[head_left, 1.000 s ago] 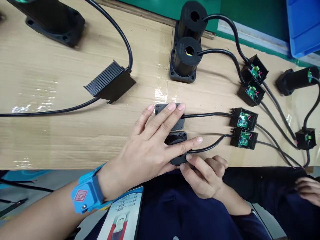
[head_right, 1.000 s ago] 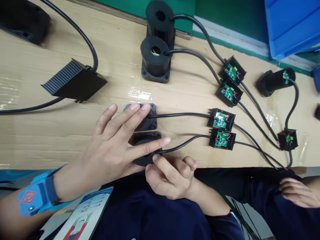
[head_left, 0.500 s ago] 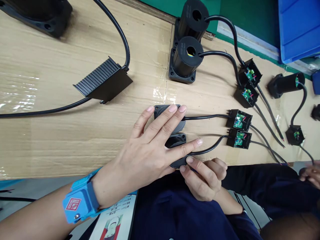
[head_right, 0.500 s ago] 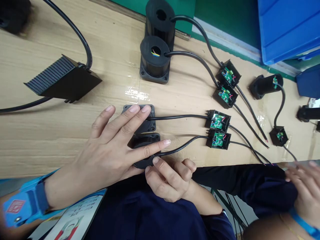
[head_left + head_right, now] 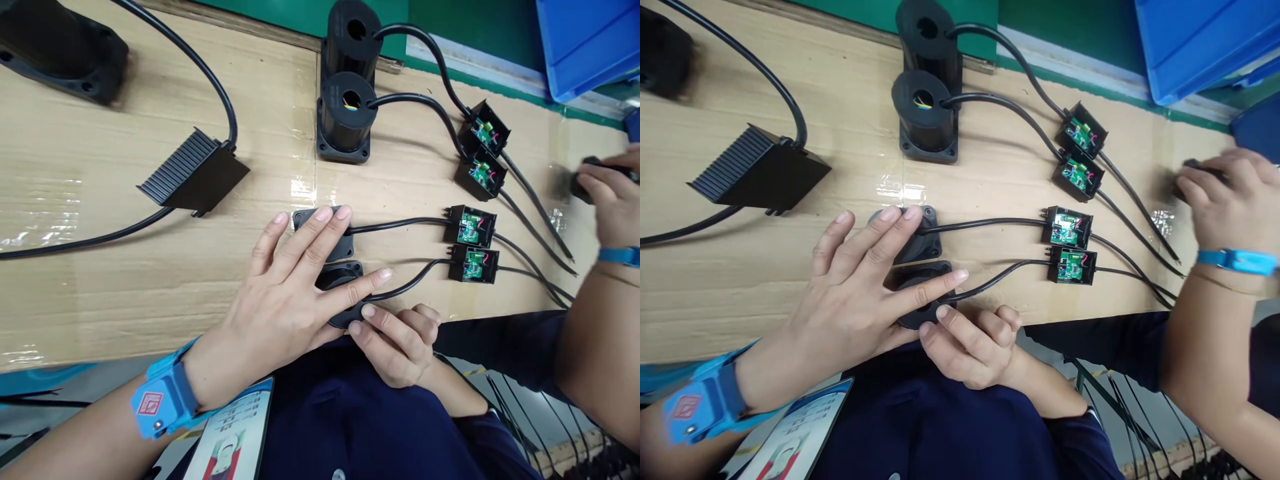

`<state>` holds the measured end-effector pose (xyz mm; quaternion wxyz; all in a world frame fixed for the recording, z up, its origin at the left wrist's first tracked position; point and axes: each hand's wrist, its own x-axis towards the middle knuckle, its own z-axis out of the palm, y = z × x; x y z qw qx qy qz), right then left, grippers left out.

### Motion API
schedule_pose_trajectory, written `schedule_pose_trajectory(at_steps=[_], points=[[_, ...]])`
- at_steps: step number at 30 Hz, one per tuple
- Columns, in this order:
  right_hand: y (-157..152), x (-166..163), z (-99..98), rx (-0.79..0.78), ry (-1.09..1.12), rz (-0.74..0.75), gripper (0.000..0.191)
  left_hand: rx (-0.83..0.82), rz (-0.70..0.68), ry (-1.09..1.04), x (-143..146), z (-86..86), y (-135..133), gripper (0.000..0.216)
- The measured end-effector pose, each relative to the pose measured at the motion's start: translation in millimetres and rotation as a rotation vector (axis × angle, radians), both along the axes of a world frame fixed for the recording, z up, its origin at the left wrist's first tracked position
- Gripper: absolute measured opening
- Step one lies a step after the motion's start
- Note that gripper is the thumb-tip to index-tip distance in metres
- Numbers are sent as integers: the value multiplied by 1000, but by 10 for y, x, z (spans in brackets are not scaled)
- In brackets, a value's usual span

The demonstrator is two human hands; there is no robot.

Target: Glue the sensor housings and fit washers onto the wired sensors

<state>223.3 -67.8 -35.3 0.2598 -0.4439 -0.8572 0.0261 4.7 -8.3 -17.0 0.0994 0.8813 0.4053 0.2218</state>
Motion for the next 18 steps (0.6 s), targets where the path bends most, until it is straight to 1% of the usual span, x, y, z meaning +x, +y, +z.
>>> schedule_pose_trajectory(at_steps=[2,3,4,7,10,12,16,18], points=[[49,-51,-15,208,146,-6,14,3,-10,14,-6,7,2,73],[70,-69,-23,281,198,-1,15,1,-13,23,-9,11,3,75],[84,-80,-31,317,221,9,17,-2,-13,30,-11,17,3,77],[93,-87,-43,289,189,31,20,-17,-23,47,-12,35,5,72],[84,-96,-39,289,168,-8,19,-10,-23,47,-7,44,7,65],[90,-109,-31,294,173,-19,17,1,-14,50,-5,44,8,67],[85,-121,-22,294,188,-9,22,-17,-26,81,-8,46,7,80],[53,-118,-22,294,182,-14,22,-27,-32,81,-10,46,6,79]])
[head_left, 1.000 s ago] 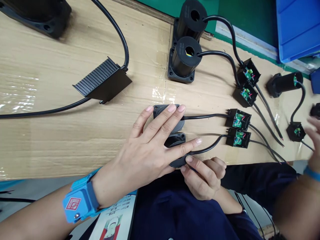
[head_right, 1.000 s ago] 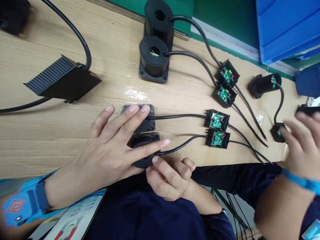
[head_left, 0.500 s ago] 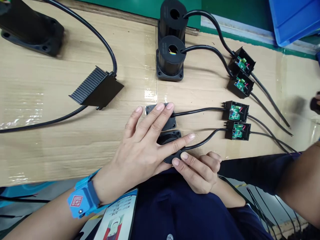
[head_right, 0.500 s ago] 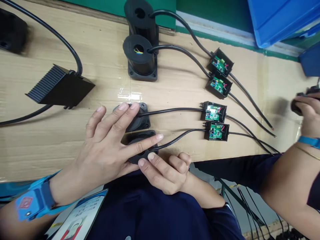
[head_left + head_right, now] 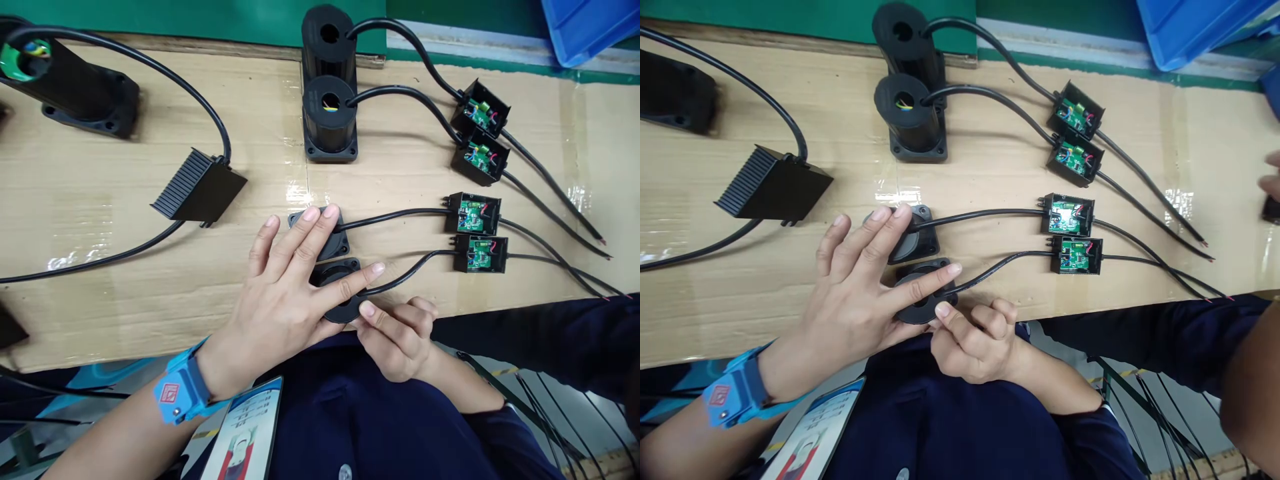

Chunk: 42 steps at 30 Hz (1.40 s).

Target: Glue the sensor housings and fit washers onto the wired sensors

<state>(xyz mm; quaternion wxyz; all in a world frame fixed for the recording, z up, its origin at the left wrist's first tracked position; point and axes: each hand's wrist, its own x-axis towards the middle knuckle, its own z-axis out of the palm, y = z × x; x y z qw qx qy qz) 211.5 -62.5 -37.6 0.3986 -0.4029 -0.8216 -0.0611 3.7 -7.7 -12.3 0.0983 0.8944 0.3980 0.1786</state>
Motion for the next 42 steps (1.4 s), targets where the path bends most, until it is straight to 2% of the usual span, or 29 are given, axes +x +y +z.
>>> schedule_pose_trajectory(at_steps=[3,6,8,11,13,15,17,21,24,27,29,32,33,34,36,38,39,40,41,42], points=[[-12,6,-10,-59,-34,-15,21,0,0,-18,1,-3,-2,70],[228,14,-47,-192,-103,-49,13,4,5,-30,5,-4,-6,71],[599,15,-94,-289,-156,-58,12,-5,11,-33,10,1,-10,71],[1360,-30,-190,-395,-214,-47,18,-6,33,-58,15,8,-16,65],[1864,-106,-256,-411,-224,-14,40,-2,43,-73,14,5,-19,63],[2279,-216,-310,-393,-214,18,63,1,37,-70,9,-2,-20,67],[2577,-341,-339,-300,-141,31,80,12,28,-66,3,-8,-20,72],[2866,-549,-271,-74,29,-37,90,-8,29,-57,-2,-9,-15,68],[2893,-625,-106,-52,-24,-36,90,-1,24,-76,-1,-7,-11,72],[2805,-649,115,-201,-112,32,69,-3,31,-77,0,-2,-10,68],[2707,-622,283,-401,-93,78,62,-10,35,-80,2,6,-11,64],[2546,-421,564,-828,75,159,76,-3,28,-94,2,17,-12,62],[2490,-298,661,-934,154,175,74,-7,27,-93,1,19,-13,61],[2426,-150,755,-972,236,173,71,-13,28,-89,0,19,-12,59],[2244,169,917,-927,346,129,65,-27,30,-79,-1,11,-12,58],[1944,423,1012,-806,328,87,59,-14,28,-96,-1,-4,-10,64],[1742,494,1023,-760,226,93,58,-6,22,-109,-1,-13,-9,67],[1513,520,1005,-630,77,117,53,-8,18,-119,0,-19,-9,70],[1267,504,960,-538,-58,120,42,-15,13,-133,0,-23,-8,70],[1019,456,891,-521,-111,137,25,-26,10,-147,1,-25,-7,68]])
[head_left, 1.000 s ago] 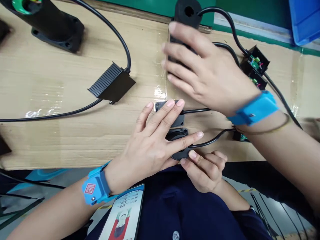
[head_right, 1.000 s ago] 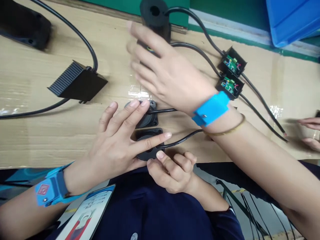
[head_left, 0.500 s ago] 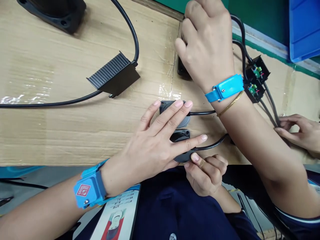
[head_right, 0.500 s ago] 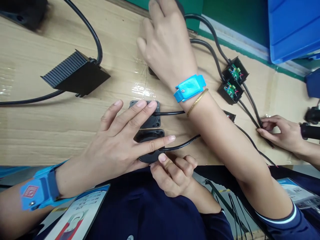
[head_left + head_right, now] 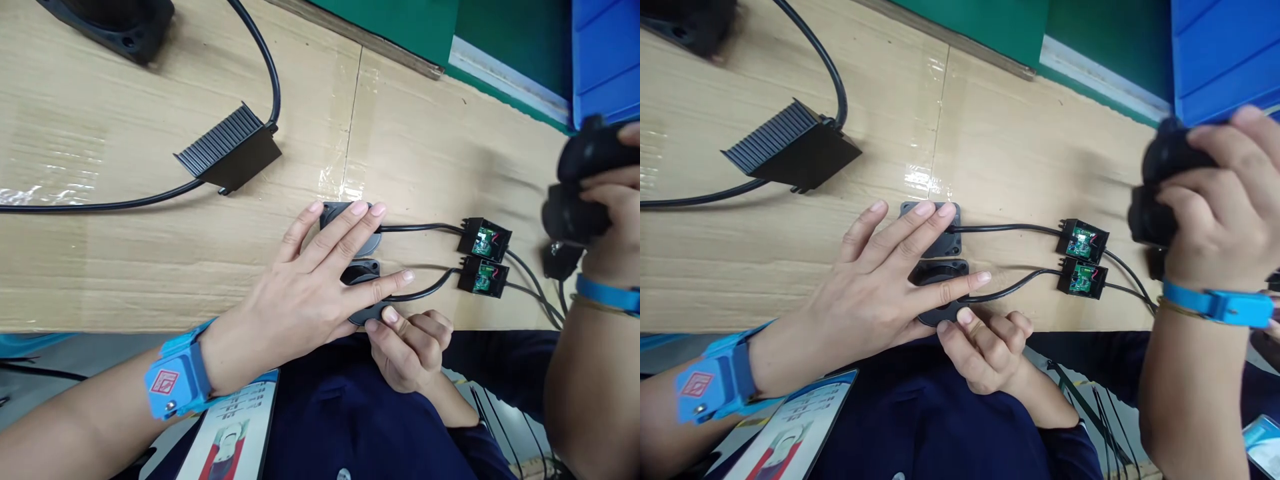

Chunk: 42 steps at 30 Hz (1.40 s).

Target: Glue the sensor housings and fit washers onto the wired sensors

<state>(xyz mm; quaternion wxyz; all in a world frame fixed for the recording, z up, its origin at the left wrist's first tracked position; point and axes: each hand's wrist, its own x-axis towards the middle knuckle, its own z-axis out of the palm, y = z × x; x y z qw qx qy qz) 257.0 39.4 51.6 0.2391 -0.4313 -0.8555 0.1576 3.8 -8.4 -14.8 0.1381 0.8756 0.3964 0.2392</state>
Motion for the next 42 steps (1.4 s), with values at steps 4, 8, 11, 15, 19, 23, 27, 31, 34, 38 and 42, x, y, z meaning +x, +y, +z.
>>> schedule_pose_trajectory(at_steps=[4,8,11,15,19,23,27,31,34,38,42], points=[[-771,-268,-367,55,-82,49,21,-33,1,-16,3,8,1,61],[-1034,-330,-625,151,-116,9,24,10,27,9,8,13,7,65],[-1075,-307,-745,236,-92,-36,24,21,27,4,5,20,12,63],[-1090,-352,-860,381,1,-107,21,-12,2,-6,0,24,13,64],[-1060,-445,-861,462,36,-146,35,19,26,-23,5,8,11,70],[-1020,-488,-847,478,60,-119,21,2,9,-3,6,4,6,69],[-1003,-499,-896,499,121,-155,29,1,5,1,2,-3,3,69],[-1004,-495,-902,494,122,-152,24,38,10,6,2,-33,0,77],[-1007,-488,-881,482,92,-142,20,56,12,4,6,-53,-2,73],[-998,-493,-888,507,93,-149,19,72,20,25,12,-69,-7,77],[-978,-511,-905,519,130,-151,20,82,20,43,6,-57,-8,77]])
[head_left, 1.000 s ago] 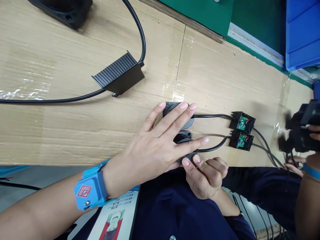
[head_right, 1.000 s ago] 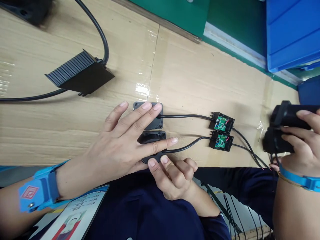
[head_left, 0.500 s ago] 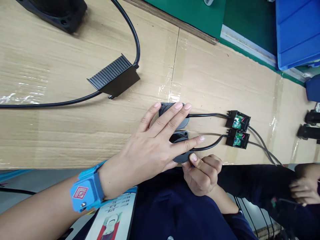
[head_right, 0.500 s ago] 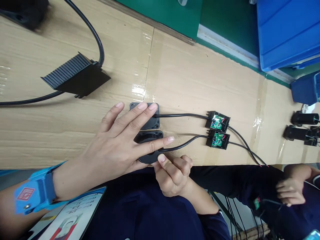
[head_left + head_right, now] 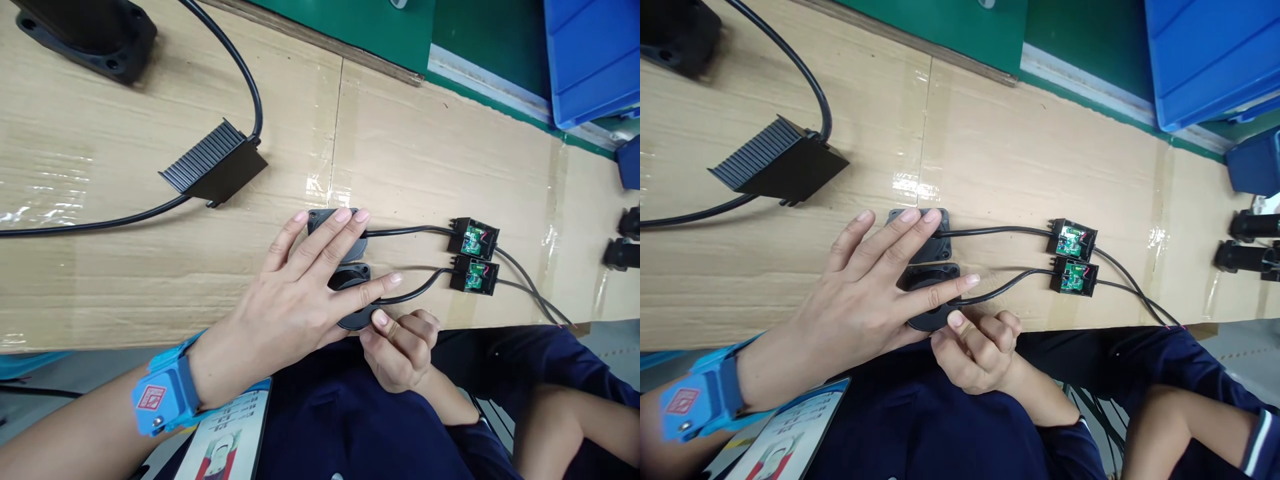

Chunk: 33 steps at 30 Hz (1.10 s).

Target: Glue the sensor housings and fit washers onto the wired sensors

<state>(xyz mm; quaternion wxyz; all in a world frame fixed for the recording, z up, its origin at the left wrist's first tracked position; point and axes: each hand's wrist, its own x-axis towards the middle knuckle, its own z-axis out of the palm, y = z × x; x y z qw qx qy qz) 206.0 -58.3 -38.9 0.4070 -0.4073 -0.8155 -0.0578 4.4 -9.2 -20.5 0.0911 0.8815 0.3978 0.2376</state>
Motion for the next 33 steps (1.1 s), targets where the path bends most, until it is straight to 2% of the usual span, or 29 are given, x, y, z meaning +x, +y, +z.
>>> schedule_pose_trajectory(at_steps=[3,7,13,18,20,25,27,29,33], points=[[10,-13,-4,-5,-8,2,23,-25,-7,14,-12,32,5,75],[-3,-18,-28,34,26,-7,33,-35,-19,39,-21,67,23,83],[-39,3,-36,-55,-31,24,19,-50,-49,65,-21,111,57,66],[58,-26,65,-92,-105,92,9,-55,-73,58,-40,106,78,56],[107,-35,112,-95,-84,97,7,-51,-79,49,-58,99,91,63],[169,-20,148,-101,-53,129,10,-65,-147,13,-168,121,157,113],[172,-9,138,-90,-44,123,12,-68,-162,-51,-240,135,198,121],[173,7,135,-85,-39,128,11,-46,-149,-125,-312,142,249,111],[201,61,189,-75,-84,191,8,87,-99,-70,-388,139,378,55]])
